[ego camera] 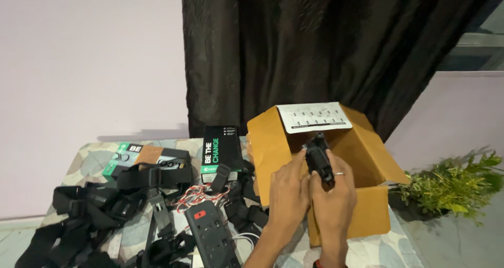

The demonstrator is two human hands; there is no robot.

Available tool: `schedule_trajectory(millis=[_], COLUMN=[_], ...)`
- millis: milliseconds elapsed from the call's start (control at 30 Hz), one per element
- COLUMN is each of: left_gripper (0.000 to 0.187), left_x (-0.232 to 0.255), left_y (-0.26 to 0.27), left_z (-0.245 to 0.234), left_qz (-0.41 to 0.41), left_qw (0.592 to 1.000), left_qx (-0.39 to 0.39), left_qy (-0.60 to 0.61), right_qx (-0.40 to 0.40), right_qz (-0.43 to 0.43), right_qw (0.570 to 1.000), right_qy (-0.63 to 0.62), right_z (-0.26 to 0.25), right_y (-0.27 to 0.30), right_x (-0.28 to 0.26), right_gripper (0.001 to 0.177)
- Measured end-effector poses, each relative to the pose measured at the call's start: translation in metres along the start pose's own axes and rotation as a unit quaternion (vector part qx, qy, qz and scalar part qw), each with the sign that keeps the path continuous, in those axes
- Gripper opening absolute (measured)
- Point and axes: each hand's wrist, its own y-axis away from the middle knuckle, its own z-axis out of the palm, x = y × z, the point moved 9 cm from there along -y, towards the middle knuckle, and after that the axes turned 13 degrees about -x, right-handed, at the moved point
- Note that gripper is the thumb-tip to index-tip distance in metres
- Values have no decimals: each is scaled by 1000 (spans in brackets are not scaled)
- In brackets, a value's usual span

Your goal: The person assembles black electronic components with straps and wires on a patterned table. They open a cardboard box, handle multiple strap-mounted devices, connect wires, and place assembled units into the box.

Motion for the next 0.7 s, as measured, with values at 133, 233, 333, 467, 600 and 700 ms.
schedule_trajectory(millis=[133,233,333,467,600,700], left_gripper=[40,32,31,31,26,24], left_x=[2,2,1,4,-7,-11], left_y=[11,14,20,29,42,51], left_z=[5,5,2,-12,-24,-40], left_qz=[47,50,46,64,37,43], left_qw=[998,997,998,998,998,998], left_qx=[10,15,13,0,-45,-49], left_qy=[-45,-50,-35,-28,3,-27], right_qx=[-26,-41,-64,-102,-147,-151], right_qz=[68,83,88,64,29,22], right_qw=[997,995,991,990,967,970], right_qy=[1,34,76,78,207,189], right_z=[5,9,15,25,42,47], right_y=[-1,-3,-3,2,1,3], right_x=[18,26,34,36,41,39], right_gripper=[51,48,44,38,33,35])
